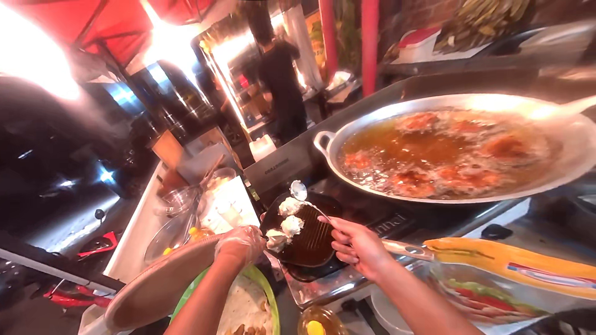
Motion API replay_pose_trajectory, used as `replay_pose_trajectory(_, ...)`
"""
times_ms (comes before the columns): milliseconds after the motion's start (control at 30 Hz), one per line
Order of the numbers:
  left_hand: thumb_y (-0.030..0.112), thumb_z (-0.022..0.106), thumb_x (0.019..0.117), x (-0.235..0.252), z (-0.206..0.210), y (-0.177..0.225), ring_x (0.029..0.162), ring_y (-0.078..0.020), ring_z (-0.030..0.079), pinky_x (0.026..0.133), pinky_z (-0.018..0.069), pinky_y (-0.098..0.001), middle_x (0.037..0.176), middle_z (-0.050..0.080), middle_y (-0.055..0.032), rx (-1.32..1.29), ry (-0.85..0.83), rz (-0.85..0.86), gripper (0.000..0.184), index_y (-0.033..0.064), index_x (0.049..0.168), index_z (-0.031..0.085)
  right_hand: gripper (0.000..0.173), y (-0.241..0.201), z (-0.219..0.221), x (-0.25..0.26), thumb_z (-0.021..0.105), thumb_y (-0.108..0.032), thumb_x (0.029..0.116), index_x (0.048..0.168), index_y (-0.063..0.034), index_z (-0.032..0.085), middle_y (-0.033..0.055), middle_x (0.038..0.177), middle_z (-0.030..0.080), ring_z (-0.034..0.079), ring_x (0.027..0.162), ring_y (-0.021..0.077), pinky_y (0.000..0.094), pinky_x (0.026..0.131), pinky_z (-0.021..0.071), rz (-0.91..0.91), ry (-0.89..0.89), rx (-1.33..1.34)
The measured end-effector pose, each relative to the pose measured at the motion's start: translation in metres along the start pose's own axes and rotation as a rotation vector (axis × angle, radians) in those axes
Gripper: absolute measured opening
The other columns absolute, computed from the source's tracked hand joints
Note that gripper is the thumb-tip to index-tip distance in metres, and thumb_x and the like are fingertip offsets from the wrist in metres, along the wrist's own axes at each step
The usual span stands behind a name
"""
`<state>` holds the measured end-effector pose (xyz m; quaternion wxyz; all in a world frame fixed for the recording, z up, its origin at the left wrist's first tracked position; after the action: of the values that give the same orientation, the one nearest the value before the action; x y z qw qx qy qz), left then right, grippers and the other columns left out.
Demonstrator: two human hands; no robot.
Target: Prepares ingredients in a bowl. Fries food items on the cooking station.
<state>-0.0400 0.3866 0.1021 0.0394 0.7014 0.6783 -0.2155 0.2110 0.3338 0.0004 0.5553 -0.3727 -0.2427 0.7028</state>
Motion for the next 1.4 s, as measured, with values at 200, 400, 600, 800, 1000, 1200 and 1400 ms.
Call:
replay_pose_trajectory(200,0.055,0.05,0.0975,-0.008,-0.018,0.011,0.115,-0.0326,0.066,0.089,0.0516,-0.0635,0.119,0.071,-0.0099,0.049,-0.025,-0.072,0.043,0.022,0.118,0.068,0.035,-0.001,-0.006,-0.003,0.042,-0.024,0.1107,0.131,-0.0133,0.068,-0.0074,0.057,0.029,0.023,0.041,0.0023,0.018,0.038,0.0219,-0.017,0.005,-0.013)
replay_pose_trajectory(400,0.051,0.053,0.0971,-0.006,-0.016,0.024,0.109,-0.0337,0.068,0.085,0.0532,-0.0624,0.113,0.072,-0.0115,0.073,-0.011,-0.058,0.039,0.0196,0.114,0.069,0.034,0.001,-0.008,-0.002,0.043,-0.026,0.1106,0.128,-0.0132,0.069,-0.0071,0.057,0.029,0.024,0.041,0.0024,0.0183,0.037,0.0216,-0.022,0.014,-0.009)
replay_pose_trajectory(600,0.05,0.052,0.0978,0.005,-0.007,0.025,0.111,-0.0334,0.067,0.088,0.0523,-0.0629,0.116,0.071,-0.0108,0.026,0.018,-0.005,0.04,0.0201,0.118,0.069,0.034,0.001,-0.01,-0.001,0.043,-0.025,0.1102,0.128,-0.0136,0.069,-0.0078,0.058,0.03,0.024,0.042,0.0024,0.0189,0.038,0.0212,-0.024,0.021,-0.031)
replay_pose_trajectory(800,0.05,0.05,0.0978,0.018,0.006,0.017,0.112,-0.0322,0.067,0.089,0.0525,-0.0626,0.117,0.071,-0.0095,0.0,0.035,0.032,0.04,0.021,0.118,0.069,0.034,-0.001,-0.011,-0.002,0.043,-0.023,0.11,0.13,-0.0133,0.069,-0.0078,0.059,0.031,0.024,0.042,0.0023,0.0185,0.038,0.0209,-0.021,0.03,-0.039)
replay_pose_trajectory(1000,0.05,0.049,0.0981,0.003,-0.004,0.004,0.115,-0.0304,0.067,0.092,0.052,-0.0618,0.119,0.071,-0.0075,-0.002,-0.005,0.012,0.039,0.0232,0.119,0.069,0.034,-0.002,-0.011,-0.001,0.043,-0.022,0.1095,0.13,-0.0134,0.068,-0.0074,0.059,0.032,0.024,0.041,0.0021,0.0183,0.037,0.021,-0.013,0.039,-0.032)
replay_pose_trajectory(1200,0.046,0.051,0.0984,-0.008,-0.009,0.017,0.115,-0.034,0.066,0.09,0.0521,-0.0634,0.12,0.07,-0.0107,0.019,0.003,-0.033,0.038,0.0198,0.119,0.069,0.035,0.005,-0.008,0.001,0.042,-0.023,0.1101,0.13,-0.0106,0.068,-0.0077,0.058,0.031,0.023,0.041,0.0025,0.0187,0.036,0.0207,-0.01,0.026,-0.024)
replay_pose_trajectory(1400,0.044,0.052,0.0973,0.002,-0.001,0.027,0.113,-0.034,0.067,0.088,0.0525,-0.0639,0.118,0.071,-0.0112,-0.018,0.024,-0.02,0.036,0.0186,0.118,0.069,0.036,0.006,-0.014,-0.005,0.041,-0.021,0.1094,0.133,-0.01,0.066,-0.008,0.058,0.03,0.023,0.04,0.0031,0.0192,0.035,0.021,-0.027,0.026,-0.023)
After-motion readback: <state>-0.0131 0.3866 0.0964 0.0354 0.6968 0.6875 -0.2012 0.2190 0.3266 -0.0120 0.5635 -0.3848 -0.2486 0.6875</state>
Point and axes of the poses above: each hand's wrist, its own x-axis towards the middle knuckle, its own z-axis out of the palm, y = z × x, the point moved 1 cm from there along x, towards the middle knuckle
